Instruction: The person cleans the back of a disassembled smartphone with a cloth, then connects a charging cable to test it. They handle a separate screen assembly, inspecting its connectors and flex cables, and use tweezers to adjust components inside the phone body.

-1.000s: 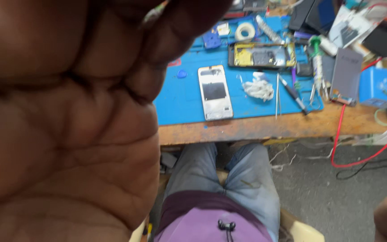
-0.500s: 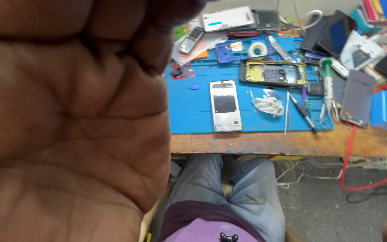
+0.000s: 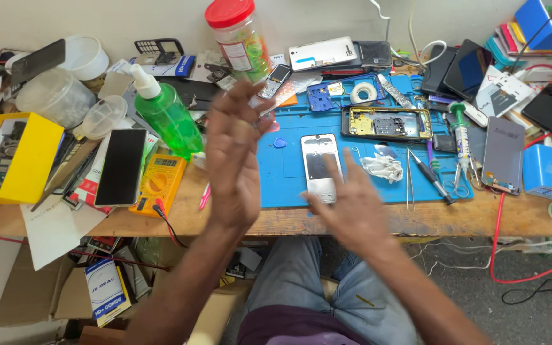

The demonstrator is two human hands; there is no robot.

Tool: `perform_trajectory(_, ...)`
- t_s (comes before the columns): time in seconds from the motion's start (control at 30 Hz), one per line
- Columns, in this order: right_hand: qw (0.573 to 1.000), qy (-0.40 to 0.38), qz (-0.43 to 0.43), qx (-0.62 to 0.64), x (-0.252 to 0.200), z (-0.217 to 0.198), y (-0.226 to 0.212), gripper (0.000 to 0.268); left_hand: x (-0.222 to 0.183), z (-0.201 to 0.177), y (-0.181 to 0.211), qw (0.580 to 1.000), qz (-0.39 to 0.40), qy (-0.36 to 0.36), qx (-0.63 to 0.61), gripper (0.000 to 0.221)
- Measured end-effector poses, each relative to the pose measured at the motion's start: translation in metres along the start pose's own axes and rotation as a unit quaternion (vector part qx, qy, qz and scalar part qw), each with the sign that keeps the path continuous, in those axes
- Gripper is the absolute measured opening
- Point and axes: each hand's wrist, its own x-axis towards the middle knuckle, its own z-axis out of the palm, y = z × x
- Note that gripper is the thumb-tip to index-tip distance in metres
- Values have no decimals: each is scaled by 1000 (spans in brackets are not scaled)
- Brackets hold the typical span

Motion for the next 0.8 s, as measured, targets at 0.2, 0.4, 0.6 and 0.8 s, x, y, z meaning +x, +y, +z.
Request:
perform_trajectory(0.2, 998, -9, 40, 42, 0, 38, 4, 77, -36, -24, -72, 984, -142, 101, -23, 52)
perform_trajectory(0.4, 825, 31, 211, 524, 3, 28, 52, 67, -55, -24, -115, 944, -305, 114, -48, 67)
perform_trajectory(0.6, 435, 54, 201, 876, -21, 27, 64, 64, -45, 1, -154, 937, -305, 80, -150, 55)
perform_trajectory(0.8, 514, 70, 223, 825, -34, 40, 76, 53, -38, 5, -157, 951, -256, 62, -159, 25)
